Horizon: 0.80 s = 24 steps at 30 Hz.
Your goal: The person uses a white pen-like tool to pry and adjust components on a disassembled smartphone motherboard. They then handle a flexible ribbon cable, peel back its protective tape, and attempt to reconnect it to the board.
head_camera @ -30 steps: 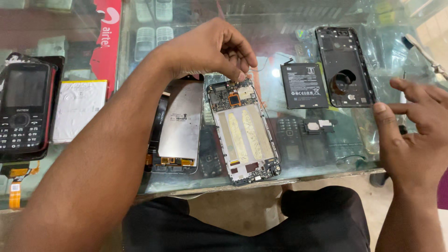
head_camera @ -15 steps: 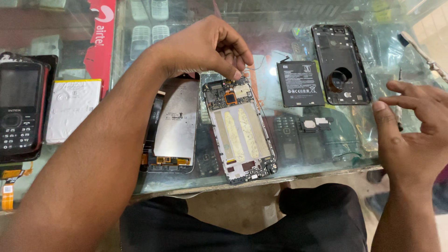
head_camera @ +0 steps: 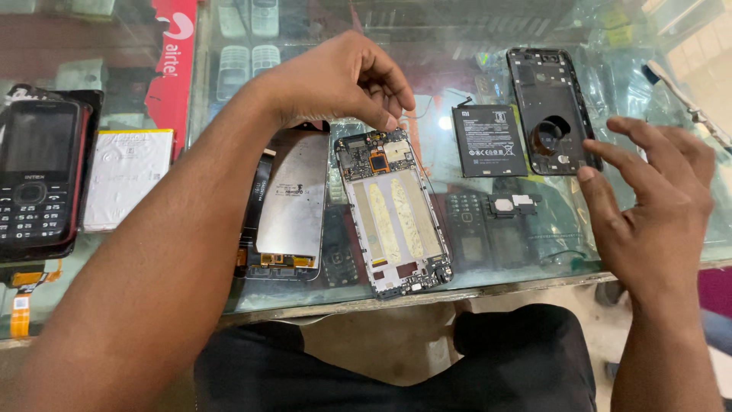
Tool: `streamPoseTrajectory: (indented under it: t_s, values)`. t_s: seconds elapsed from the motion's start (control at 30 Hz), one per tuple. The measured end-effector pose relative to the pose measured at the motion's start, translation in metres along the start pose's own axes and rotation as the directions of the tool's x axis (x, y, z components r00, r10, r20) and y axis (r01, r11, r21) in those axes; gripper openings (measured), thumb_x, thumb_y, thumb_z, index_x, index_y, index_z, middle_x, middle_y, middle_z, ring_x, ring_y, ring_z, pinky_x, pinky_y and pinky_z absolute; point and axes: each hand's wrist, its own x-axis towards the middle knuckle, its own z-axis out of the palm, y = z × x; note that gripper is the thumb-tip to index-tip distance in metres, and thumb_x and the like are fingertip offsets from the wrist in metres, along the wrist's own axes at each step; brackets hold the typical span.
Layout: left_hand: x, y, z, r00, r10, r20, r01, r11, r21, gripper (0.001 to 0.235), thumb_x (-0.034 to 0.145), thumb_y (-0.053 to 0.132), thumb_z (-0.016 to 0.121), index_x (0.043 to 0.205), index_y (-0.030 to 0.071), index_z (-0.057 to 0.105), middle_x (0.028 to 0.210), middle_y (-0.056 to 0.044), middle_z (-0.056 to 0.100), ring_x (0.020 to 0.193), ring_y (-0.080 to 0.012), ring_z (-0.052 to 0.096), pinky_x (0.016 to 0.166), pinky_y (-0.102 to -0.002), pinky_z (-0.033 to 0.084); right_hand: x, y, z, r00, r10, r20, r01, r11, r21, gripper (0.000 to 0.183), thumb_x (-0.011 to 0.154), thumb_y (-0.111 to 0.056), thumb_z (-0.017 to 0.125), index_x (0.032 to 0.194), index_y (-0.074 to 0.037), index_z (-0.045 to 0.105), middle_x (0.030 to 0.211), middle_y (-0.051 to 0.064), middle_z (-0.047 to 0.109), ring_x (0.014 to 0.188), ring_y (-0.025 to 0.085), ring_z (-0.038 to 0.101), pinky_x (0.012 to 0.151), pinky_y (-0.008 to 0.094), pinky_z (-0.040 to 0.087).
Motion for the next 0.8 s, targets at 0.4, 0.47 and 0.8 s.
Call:
streamPoseTrajectory:
  t_s: [0.4, 0.47, 0.8]
  values:
    - [0.001, -0.004, 0.000, 1.000, 0.005, -0.011, -0.005, 1.000, -0.026, 0.028, 0.077, 0.000, 0.082, 0.104, -0.001, 0.077, 0.086, -0.001, 0.076, 0.072, -0.0019, 0.067, 0.066, -0.019, 0.054, 0.021, -0.021, 0.014, 0.990, 0.140, 0.028, -0.141, 0.988, 0.057, 0.016, 0.089, -0.014, 0.087, 0.103, -0.011, 0.080, 0.111, 0.008, 0.069, 0.117, 0.032, 0.055, 0.100, 0.043, 0.048]
    - [0.001, -0.006, -0.001, 1.000, 0.018, -0.017, -0.019, 0.999, -0.036, 0.027, 0.077, 0.000, 0.082, 0.103, -0.002, 0.077, 0.086, 0.000, 0.077, 0.072, -0.0015, 0.067, 0.067, -0.019, 0.054, 0.025, -0.022, 0.017, 0.996, 0.085, 0.020, -0.085, 0.996, -0.017, 0.013, 0.090, -0.013, 0.088, 0.100, -0.010, 0.080, 0.109, 0.008, 0.069, 0.115, 0.030, 0.056, 0.102, 0.042, 0.048]
    - [0.000, -0.004, 0.000, 0.999, 0.027, -0.027, -0.025, 0.998, 0.049, 0.025, 0.074, 0.003, 0.084, 0.099, 0.002, 0.079, 0.078, 0.002, 0.071, 0.069, -0.0029, 0.062, 0.062, -0.021, 0.051, -0.007, -0.046, -0.004, 0.992, -0.037, -0.117, 0.068, 0.961, 0.267, 0.014, 0.103, 0.001, 0.077, 0.116, -0.003, 0.073, 0.119, 0.011, 0.073, 0.107, 0.020, 0.067, 0.096, 0.030, 0.051]
